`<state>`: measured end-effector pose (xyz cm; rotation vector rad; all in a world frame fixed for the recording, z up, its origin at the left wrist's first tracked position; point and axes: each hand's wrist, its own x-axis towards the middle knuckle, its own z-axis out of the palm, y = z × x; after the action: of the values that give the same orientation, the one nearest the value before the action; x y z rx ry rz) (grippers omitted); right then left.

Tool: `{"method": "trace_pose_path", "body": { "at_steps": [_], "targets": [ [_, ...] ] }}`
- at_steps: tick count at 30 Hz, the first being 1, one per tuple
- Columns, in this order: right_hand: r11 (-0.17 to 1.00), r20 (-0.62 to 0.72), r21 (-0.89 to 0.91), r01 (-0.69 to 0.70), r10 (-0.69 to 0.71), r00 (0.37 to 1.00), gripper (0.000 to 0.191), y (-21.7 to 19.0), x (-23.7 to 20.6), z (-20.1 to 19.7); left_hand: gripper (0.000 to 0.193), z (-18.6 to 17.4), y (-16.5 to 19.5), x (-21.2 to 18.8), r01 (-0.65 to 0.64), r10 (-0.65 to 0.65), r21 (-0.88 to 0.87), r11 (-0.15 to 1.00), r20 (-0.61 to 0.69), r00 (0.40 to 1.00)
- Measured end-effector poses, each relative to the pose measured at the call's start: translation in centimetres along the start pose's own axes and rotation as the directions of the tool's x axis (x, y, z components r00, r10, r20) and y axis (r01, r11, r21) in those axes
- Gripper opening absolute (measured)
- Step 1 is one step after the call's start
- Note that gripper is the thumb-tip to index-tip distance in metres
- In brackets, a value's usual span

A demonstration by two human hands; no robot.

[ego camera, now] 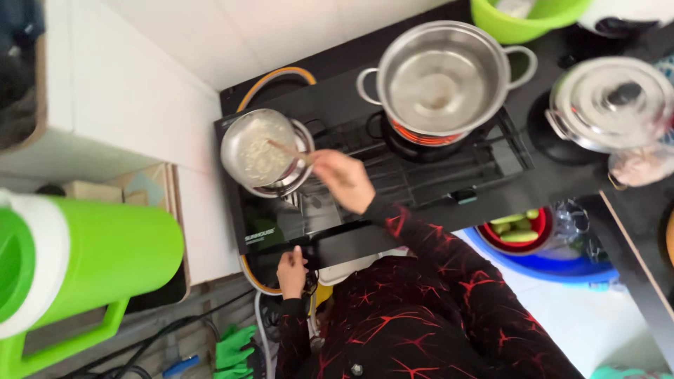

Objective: The person stirs chopped garlic or onion frying in oil in a pan on a gas stove using chopsticks, occasionally adjusting the stove knob. Near the end they add strips of sliced vegetable into the pan and continue stirring.

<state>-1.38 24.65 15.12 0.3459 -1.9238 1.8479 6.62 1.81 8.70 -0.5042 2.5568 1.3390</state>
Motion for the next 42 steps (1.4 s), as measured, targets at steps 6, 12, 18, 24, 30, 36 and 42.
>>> {"method": "trace_pose_path", "body": {
  "at_steps": [6, 12, 18, 24, 30, 36, 42],
  "targets": [
    [0.915, 0.276, -0.267, 0.303, -0.228, 0.934, 0.023, -1.7, -4.5, -2.0, 0.038, 4.1, 4.7, -3.1, 0.016, -0.016, -0.199, 0.980, -0.002, 1.000],
    [0.899, 0.435, -0.250, 0.360, -0.228, 0.871, 0.029, -2.3, -6.9, -5.2, 0.031, 7.7, 9.4, -5.5, 0.141, -0.135, -0.337, 0.931, 0.043, 0.990],
    [0.889, 0.491, -0.260, 0.377, -0.214, 0.844, 0.040, -2.7, -7.1, -7.5, 0.021, 10.4, 10.9, -6.9, 0.134, -0.123, -0.495, 0.859, 0.056, 0.991],
    [0.891, 0.526, -0.232, 0.390, -0.222, 0.821, 0.042, -3.3, -6.7, -8.4, 0.023, 10.7, 11.8, -7.0, 0.046, -0.048, -0.476, 0.878, 0.009, 0.999],
    [0.889, 0.551, -0.260, 0.376, -0.182, 0.814, 0.039, -3.0, -6.4, -8.7, 0.018, 10.8, 12.0, -6.8, 0.107, -0.138, -0.474, 0.874, -0.031, 0.990],
    [0.892, 0.552, -0.235, 0.386, -0.204, 0.808, 0.042, -2.3, -6.4, -8.5, 0.021, 11.1, 12.2, -6.6, 0.046, -0.084, -0.406, 0.913, -0.077, 0.993],
    [0.894, 0.549, -0.216, 0.392, -0.221, 0.806, 0.042, -1.8, -6.1, -8.8, 0.013, 11.6, 12.5, -6.3, 0.030, -0.073, -0.414, 0.910, -0.086, 0.994]
  ]
}}
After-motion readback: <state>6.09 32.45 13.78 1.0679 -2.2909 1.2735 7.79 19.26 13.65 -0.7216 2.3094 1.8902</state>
